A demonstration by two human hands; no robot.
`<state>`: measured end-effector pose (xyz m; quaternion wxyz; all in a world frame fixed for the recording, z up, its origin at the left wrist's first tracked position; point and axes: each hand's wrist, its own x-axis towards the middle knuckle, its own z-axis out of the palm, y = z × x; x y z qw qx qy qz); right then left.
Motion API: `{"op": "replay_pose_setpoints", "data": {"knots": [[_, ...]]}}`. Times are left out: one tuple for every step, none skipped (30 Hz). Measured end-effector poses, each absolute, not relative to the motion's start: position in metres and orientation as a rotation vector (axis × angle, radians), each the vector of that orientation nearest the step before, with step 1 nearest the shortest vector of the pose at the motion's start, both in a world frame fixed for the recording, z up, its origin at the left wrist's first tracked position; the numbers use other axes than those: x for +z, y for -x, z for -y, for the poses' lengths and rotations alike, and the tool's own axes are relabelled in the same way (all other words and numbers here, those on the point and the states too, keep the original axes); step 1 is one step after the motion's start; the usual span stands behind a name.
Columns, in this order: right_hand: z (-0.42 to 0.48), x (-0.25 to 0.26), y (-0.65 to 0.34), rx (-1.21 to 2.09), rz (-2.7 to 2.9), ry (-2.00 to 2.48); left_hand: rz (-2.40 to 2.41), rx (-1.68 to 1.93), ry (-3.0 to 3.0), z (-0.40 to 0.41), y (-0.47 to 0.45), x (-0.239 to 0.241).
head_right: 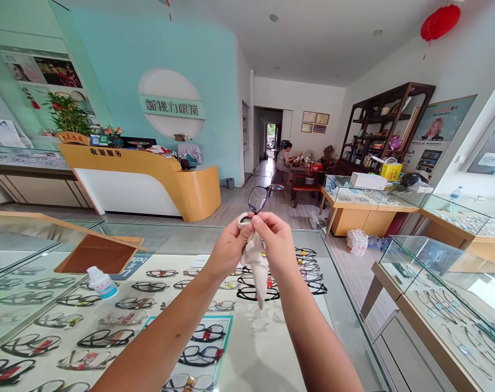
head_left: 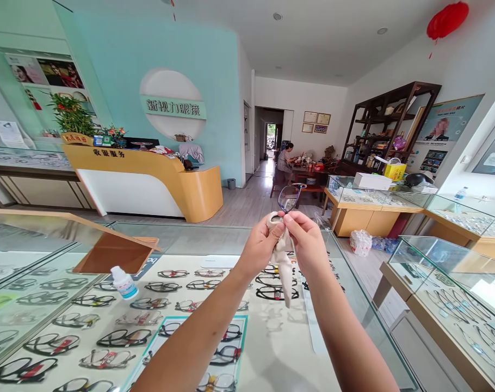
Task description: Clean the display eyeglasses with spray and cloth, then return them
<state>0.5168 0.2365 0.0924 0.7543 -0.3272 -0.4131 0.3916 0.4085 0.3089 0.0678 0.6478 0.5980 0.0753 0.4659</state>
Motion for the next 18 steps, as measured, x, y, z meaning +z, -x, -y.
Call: {"op": "replay_pose_setpoints", "data": {"knots": [[-0.236,0.093,-0.515,0.840,0.925,0.710,-0.206,1.110,-1.352,-0.309,-0.410,0.067],[-0.236,0.093,-0.514,0.821,0.945,0.711,-0.242,1.157,-1.354,-0.309,-0.410,0.066],[-0.235,0.093,-0.512,0.799,0.962,0.715,-0.276,1.194,-1.358,-0.309,-0.411,0.066],[-0.235,0.093,-0.511,0.777,0.976,0.719,-0.306,1.221,-1.359,-0.308,-0.410,0.066],[-0.235,0.093,-0.510,0.756,0.985,0.721,-0.329,1.234,-1.356,-0.307,-0.410,0.066],[-0.234,0.093,-0.509,0.741,0.988,0.719,-0.339,1.234,-1.350,-0.305,-0.409,0.066],[-0.234,0.092,-0.508,0.733,0.984,0.714,-0.334,1.224,-1.346,-0.303,-0.407,0.067],[-0.233,0.092,-0.508,0.728,0.972,0.704,-0.316,1.208,-1.348,-0.300,-0.406,0.069],[-0.232,0.092,-0.507,0.722,0.950,0.690,-0.294,1.190,-1.359,-0.297,-0.404,0.071],[-0.232,0.092,-0.508,0.714,0.920,0.676,-0.271,1.175,-1.375,-0.294,-0.403,0.073],[-0.231,0.093,-0.509,0.701,0.882,0.663,-0.254,1.157,-1.397,-0.291,-0.401,0.076],[-0.230,0.094,-0.510,0.683,0.841,0.651,-0.249,1.140,-1.424,-0.289,-0.398,0.079],[-0.228,0.096,-0.513,0.662,0.800,0.638,-0.259,1.127,-1.453,-0.288,-0.395,0.082],[-0.226,0.097,-0.516,0.642,0.762,0.622,-0.281,1.125,-1.484,-0.289,-0.391,0.085],[-0.224,0.099,-0.521,0.631,0.735,0.605,-0.313,1.134,-1.518,-0.290,-0.387,0.088],[-0.222,0.101,-0.525,0.631,0.721,0.591,-0.352,1.151,-1.558,-0.293,-0.381,0.091],[-0.219,0.102,-0.531,0.639,0.722,0.585,-0.396,1.166,-1.609,-0.296,-0.374,0.095],[-0.216,0.104,-0.536,0.654,0.738,0.595,-0.441,1.174,-1.679,-0.299,-0.366,0.099]]}}
